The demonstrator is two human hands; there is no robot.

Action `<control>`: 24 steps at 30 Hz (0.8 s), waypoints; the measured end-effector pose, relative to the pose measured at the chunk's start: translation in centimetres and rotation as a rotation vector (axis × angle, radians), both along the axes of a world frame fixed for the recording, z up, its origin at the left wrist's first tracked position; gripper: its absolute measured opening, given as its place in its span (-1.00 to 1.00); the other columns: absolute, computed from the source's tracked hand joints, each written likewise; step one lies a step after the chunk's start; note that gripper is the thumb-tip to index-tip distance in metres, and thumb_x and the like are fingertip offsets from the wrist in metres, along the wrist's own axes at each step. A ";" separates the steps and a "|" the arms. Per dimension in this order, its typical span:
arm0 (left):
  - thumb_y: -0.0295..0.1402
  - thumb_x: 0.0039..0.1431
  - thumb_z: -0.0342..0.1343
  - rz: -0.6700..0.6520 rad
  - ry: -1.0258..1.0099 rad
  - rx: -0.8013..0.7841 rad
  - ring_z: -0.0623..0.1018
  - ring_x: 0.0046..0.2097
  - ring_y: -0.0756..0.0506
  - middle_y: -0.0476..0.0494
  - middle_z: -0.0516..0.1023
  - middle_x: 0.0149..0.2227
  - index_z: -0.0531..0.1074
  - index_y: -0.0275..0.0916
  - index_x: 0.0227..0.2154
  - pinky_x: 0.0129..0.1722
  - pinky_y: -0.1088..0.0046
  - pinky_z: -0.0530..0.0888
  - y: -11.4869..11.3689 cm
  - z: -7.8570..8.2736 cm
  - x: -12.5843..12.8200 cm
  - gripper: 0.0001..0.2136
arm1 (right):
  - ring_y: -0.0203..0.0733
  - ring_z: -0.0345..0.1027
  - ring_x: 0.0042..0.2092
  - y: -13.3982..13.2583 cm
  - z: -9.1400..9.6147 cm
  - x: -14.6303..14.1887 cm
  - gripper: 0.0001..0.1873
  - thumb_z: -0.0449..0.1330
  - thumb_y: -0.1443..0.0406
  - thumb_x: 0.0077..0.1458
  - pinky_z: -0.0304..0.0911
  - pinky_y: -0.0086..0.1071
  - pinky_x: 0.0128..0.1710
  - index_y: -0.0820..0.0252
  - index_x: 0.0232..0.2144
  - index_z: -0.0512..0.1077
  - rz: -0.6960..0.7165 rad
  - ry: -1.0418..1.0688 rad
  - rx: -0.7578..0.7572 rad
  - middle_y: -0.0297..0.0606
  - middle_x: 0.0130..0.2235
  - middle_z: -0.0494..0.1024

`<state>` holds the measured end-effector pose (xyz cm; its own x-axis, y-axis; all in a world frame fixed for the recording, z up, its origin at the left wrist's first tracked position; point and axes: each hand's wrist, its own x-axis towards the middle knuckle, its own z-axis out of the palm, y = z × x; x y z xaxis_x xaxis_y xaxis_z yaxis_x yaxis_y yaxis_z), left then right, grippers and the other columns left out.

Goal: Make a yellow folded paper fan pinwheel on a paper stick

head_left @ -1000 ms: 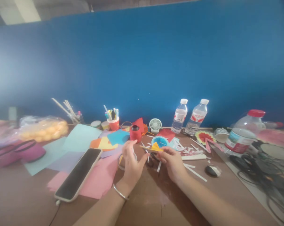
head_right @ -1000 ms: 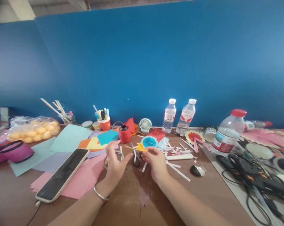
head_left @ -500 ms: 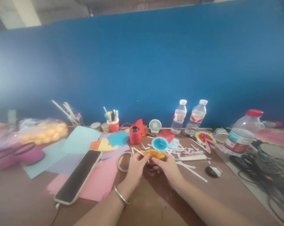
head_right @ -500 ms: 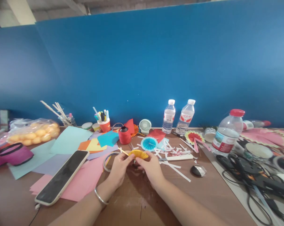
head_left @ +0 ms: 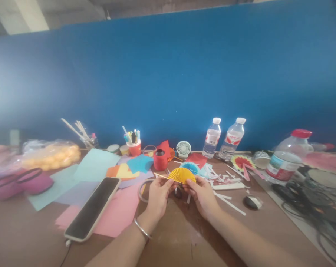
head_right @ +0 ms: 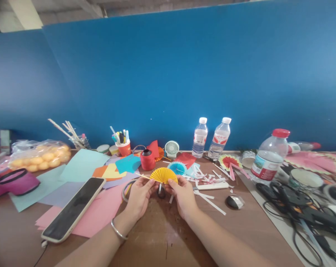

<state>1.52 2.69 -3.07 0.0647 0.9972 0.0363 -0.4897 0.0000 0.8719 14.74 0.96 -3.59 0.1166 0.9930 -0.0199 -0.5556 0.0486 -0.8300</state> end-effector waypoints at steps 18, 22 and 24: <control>-0.51 -0.10 -0.03 -0.204 0.383 0.085 0.46 -0.42 -0.01 -0.07 0.45 -0.48 0.33 -0.27 -0.38 -0.45 0.51 0.37 -0.4 -0.4 0.0 -0.84 | -0.31 0.32 -0.41 1.6 0.6 2.2 -0.68 0.10 0.50 -0.36 0.22 -0.47 -0.48 0.15 -0.44 0.34 -0.166 0.095 0.026 -0.42 -0.45 0.43; -0.63 -0.19 -0.19 -0.312 0.780 0.360 0.44 -0.44 0.01 -0.05 0.48 -0.48 0.39 -0.24 -0.43 -0.47 0.54 0.33 -1.5 -0.4 0.0 -0.69 | -0.36 0.23 -0.49 2.2 0.5 3.2 -0.68 0.04 0.50 -0.40 0.10 -0.52 -0.58 0.14 -0.46 0.30 -0.203 0.083 0.075 -0.45 -0.50 0.37; -0.64 -0.20 -0.19 -0.367 0.939 0.542 0.43 -0.43 0.00 -0.04 0.48 -0.47 0.41 -0.21 -0.43 -0.41 0.52 0.33 -2.4 0.2 0.0 -0.66 | -0.36 0.23 -0.49 2.5 0.5 3.6 -0.74 0.07 0.46 -0.35 0.08 -0.51 -0.58 0.14 -0.46 0.27 -0.196 0.068 0.086 -0.44 -0.49 0.37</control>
